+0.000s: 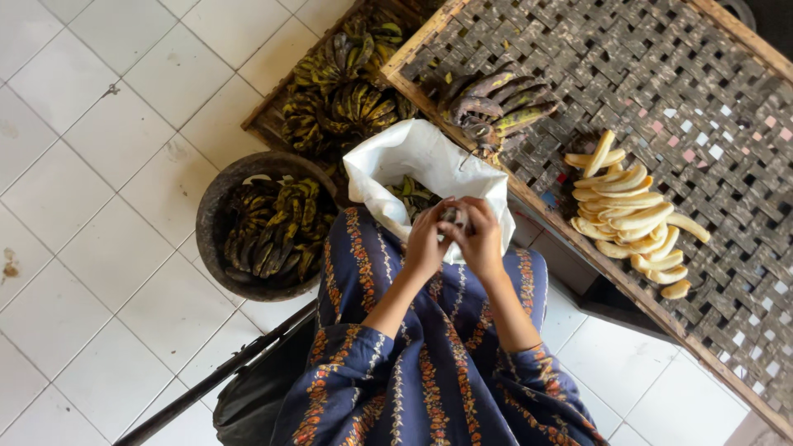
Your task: The person peels multiple bananas by hand, taking them from a container, removing the skins, and placing the fruit on a large woven tray.
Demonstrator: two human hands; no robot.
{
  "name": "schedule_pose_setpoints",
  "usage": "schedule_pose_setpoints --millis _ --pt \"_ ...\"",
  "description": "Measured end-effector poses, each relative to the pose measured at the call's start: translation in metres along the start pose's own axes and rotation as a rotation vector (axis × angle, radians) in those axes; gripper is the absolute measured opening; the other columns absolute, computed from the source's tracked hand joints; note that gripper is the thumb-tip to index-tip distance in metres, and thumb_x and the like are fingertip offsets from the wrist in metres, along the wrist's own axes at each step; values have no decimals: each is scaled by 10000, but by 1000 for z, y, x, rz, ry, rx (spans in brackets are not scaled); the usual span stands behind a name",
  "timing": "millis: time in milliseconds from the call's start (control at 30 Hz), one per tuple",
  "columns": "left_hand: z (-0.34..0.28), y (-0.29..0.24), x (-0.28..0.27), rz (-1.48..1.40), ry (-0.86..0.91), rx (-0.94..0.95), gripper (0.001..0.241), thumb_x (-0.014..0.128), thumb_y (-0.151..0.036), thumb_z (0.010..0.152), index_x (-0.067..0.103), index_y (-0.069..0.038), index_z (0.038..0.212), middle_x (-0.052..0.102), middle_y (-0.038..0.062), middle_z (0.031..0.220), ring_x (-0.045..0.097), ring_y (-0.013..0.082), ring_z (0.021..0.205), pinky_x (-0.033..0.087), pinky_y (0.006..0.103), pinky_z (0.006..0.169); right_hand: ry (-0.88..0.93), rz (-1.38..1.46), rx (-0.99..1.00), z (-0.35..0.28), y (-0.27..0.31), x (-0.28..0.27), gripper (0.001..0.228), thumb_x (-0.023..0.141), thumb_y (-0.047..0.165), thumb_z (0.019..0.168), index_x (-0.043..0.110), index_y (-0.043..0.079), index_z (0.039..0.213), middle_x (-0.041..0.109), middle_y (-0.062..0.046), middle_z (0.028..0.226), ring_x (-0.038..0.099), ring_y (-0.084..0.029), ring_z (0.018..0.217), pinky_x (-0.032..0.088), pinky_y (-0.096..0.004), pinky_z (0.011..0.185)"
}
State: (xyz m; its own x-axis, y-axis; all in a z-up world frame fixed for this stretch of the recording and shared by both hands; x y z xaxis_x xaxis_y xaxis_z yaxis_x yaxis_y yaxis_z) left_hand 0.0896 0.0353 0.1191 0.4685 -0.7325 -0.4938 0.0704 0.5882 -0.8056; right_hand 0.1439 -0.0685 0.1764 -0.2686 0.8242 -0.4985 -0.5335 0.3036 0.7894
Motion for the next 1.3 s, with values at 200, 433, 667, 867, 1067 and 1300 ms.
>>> schedule_pose_setpoints --millis 200,433,667,867,1067,1300 --pt "-18 21 -8 70 64 -138 423 738 -199 998 562 -101 1370 662 89 1190 723 312 924 579 384 712 193 33 201 -31 1 2 490 484 271 1146 426 116 1607 577 -248 1459 626 -396 1239 496 -435 978" --pt "-20 14 -23 251 -42 130 344 792 -203 864 627 -84 1141 634 99 1157 679 292 998 543 430 813 239 -308 316 -33 5 20 482 572 284 1019 494 98 1456 731 -232 925 708 -431 808 554 -495 688" --pt "-36 15 -22 219 -120 158 316 782 -202 865 697 -84 1146 658 53 1136 657 263 1064 530 423 926 154 -129 292 -39 -63 52 299 493 316 1127 537 23 1090 724 -180 838 704 -319 699 554 -440 619" --pt "-35 89 -27 -990 -267 -274 338 649 -323 989 607 -86 1225 669 39 1147 657 207 1095 535 383 1028 283 380 860 -47 -180 80 450 461 428 1141 531 5 1277 535 -119 845 426 -214 545 392 -375 457" --pt "-43 133 -51 -1508 -443 -419 369 551 -454 1088 534 -86 1119 580 33 1093 557 173 1069 380 395 1088 161 -90 407 -30 -105 74 640 543 409 1092 325 23 1552 671 -223 1036 608 -286 783 507 -419 639" --pt "-58 107 -7 -1536 -174 -518 478 459 -593 1100 514 -118 1122 520 22 956 505 188 978 346 395 1125 104 -55 33 -39 8 87 182 681 175 1003 625 2 1019 644 -169 982 651 -385 806 514 -420 680"
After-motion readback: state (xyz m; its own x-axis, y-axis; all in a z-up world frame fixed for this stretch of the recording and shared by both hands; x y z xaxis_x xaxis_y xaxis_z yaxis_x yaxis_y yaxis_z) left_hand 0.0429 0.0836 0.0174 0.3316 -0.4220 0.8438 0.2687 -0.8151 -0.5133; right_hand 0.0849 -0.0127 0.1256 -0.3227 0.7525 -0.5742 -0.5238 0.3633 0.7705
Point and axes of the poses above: each hand's wrist, its own z-axis towards the middle knuckle, its own x-axis out of the palm, y = z × x, the point moved 8 cm from there along z, towards the middle knuckle
